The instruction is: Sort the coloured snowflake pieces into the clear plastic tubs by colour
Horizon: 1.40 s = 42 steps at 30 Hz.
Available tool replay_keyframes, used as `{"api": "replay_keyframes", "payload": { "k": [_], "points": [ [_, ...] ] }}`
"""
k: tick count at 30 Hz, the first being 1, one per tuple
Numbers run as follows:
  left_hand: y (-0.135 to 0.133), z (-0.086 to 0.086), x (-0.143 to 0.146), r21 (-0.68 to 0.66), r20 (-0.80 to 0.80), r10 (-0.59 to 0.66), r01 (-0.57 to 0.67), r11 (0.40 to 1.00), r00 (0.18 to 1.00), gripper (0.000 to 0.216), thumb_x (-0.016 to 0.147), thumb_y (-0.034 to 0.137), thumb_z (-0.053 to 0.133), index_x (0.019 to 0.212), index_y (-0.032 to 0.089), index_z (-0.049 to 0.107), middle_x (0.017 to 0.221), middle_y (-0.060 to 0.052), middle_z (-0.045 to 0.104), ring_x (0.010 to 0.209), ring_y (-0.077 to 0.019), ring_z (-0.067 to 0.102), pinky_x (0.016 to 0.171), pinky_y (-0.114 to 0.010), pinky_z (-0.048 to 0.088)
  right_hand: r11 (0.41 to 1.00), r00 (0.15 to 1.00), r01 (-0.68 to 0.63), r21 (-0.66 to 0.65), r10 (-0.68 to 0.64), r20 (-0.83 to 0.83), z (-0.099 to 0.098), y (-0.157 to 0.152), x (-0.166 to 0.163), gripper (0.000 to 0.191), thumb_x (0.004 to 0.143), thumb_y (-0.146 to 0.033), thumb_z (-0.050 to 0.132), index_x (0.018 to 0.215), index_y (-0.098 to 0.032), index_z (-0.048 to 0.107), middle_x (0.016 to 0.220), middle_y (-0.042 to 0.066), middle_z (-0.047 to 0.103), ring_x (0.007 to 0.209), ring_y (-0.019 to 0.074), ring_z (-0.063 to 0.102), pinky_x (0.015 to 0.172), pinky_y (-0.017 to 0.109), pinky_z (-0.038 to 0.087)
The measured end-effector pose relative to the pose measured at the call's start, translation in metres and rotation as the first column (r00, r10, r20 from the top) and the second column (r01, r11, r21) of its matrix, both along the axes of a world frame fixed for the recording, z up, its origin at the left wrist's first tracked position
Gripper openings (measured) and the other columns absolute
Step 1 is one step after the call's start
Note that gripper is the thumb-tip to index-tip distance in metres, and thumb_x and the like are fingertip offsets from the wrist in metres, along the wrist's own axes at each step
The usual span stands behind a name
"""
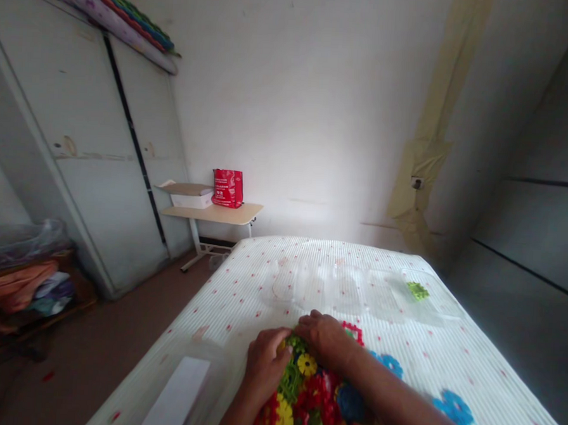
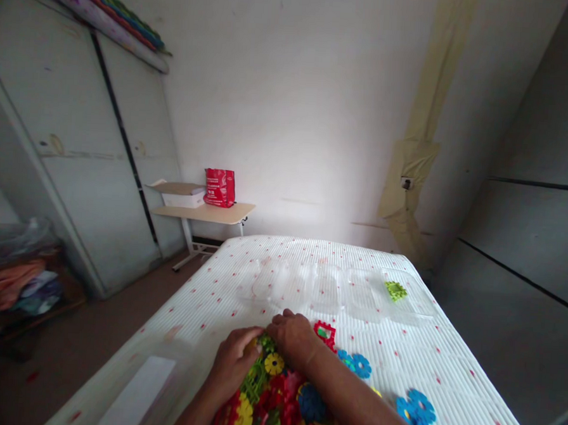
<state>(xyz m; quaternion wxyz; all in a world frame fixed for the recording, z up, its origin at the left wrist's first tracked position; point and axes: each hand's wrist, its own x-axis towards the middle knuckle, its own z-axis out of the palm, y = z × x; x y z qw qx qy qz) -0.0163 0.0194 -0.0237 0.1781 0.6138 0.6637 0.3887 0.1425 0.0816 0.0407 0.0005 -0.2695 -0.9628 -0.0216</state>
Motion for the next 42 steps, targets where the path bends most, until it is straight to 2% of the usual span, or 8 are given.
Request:
{"api": "replay_keyframes", "payload": {
  "k": [6, 11, 17, 23, 28, 35, 38, 42],
  "points": [
    [0.002, -0.001, -0.004, -0.020, 0.218, 0.003, 0.001, 1.000, 0.976, 0.040, 0.080, 0.038, 0.044, 0.108, 0.018, 0.065, 0.109, -0.008, 0.068, 0.104, -0.0198, 0.060, 0.094, -0.031, 0.044, 0.995, 0.988, 0.103, -0.016, -0.104, -0.113, 0.016, -0.009, 0.018, 0.020, 0.087, -0.018, 0.043, 0.094, -0.017, 0.061, 0.084, 0.008, 0.066, 0.081, 0.0184, 0.058, 0.070, 0.026, 0.042],
    [0.005, -0.003, -0.009, -0.028, 0.305, 0.005, 0.004, 1.000, 0.952, 0.042, 0.078, 0.043, 0.045, 0.103, 0.015, 0.065, 0.107, -0.009, 0.069, 0.101, -0.0204, 0.062, 0.093, -0.031, 0.045, 0.939, 0.862, 0.172, -0.299, -0.291, -0.416, 0.036, -0.015, 0.082, 0.030, 0.087, -0.025, 0.042, 0.112, -0.020, 0.056, 0.097, 0.007, 0.066, 0.085, 0.0175, 0.060, 0.076, 0.028, 0.043],
    [0.010, -0.008, -0.012, -0.039, 0.281, 0.002, 0.009, 0.999, 0.960, 0.041, 0.071, 0.047, 0.049, 0.094, 0.018, 0.067, 0.098, -0.007, 0.072, 0.094, -0.0218, 0.066, 0.087, -0.031, 0.049, 0.675, 0.536, 0.254, -0.692, -0.694, -0.480, 0.022, -0.014, 0.184, 0.028, 0.078, -0.031, 0.048, 0.100, -0.015, 0.055, 0.069, 0.002, 0.062, 0.059, 0.0133, 0.054, 0.053, 0.025, 0.041],
    [0.015, -0.012, -0.016, -0.083, 0.193, -0.008, 0.024, 0.996, 0.981, 0.045, 0.068, 0.051, 0.046, 0.093, 0.020, 0.067, 0.098, -0.007, 0.072, 0.094, -0.0224, 0.066, 0.087, -0.030, 0.050, 0.432, 0.296, 0.670, -0.603, -0.901, -0.317, -0.016, -0.004, 0.234, 0.017, 0.071, -0.015, 0.044, 0.082, -0.015, 0.056, 0.061, 0.000, 0.060, 0.049, 0.0115, 0.052, 0.045, 0.021, 0.037],
    [0.012, -0.005, -0.014, -0.099, 0.130, 0.004, 0.009, 0.995, 0.991, 0.044, 0.066, 0.052, 0.045, 0.088, 0.021, 0.068, 0.097, -0.005, 0.072, 0.096, -0.0229, 0.065, 0.087, -0.030, 0.049, 0.423, 0.294, 0.769, -0.479, -0.900, -0.323, -0.038, 0.006, 0.239, 0.016, 0.068, -0.011, 0.048, 0.075, -0.015, 0.061, 0.074, 0.005, 0.066, 0.072, 0.0169, 0.061, 0.063, 0.024, 0.042],
    [0.011, -0.002, -0.013, -0.107, 0.126, -0.009, 0.023, 0.994, 0.992, 0.042, 0.067, 0.050, 0.046, 0.088, 0.022, 0.068, 0.097, -0.004, 0.072, 0.095, -0.0228, 0.065, 0.087, -0.030, 0.049, 0.406, 0.305, 0.848, -0.342, -0.900, -0.313, -0.040, -0.002, 0.245, 0.028, 0.079, -0.027, 0.049, 0.101, -0.016, 0.062, 0.097, 0.010, 0.065, 0.086, 0.0209, 0.062, 0.075, 0.029, 0.043],
    [0.012, -0.005, -0.015, -0.099, 0.118, -0.011, 0.022, 0.995, 0.993, 0.039, 0.068, 0.048, 0.047, 0.089, 0.022, 0.069, 0.097, -0.004, 0.072, 0.095, -0.0221, 0.065, 0.087, -0.029, 0.049, 0.444, 0.351, 0.837, -0.320, -0.884, -0.309, -0.036, -0.009, 0.238, 0.042, 0.076, -0.037, 0.056, 0.111, -0.016, 0.059, 0.107, 0.011, 0.063, 0.093, 0.0220, 0.061, 0.078, 0.029, 0.044],
    [0.013, -0.009, -0.015, -0.105, 0.096, -0.015, 0.025, 0.994, 0.995, 0.040, 0.070, 0.047, 0.046, 0.091, 0.022, 0.068, 0.099, -0.004, 0.072, 0.097, -0.0221, 0.064, 0.088, -0.030, 0.049, 0.505, 0.444, 0.829, -0.242, -0.856, -0.266, -0.034, -0.013, 0.228, 0.060, 0.067, -0.036, 0.065, 0.120, -0.011, 0.054, 0.110, 0.014, 0.061, 0.099, 0.0242, 0.058, 0.082, 0.030, 0.043]
  ]
}}
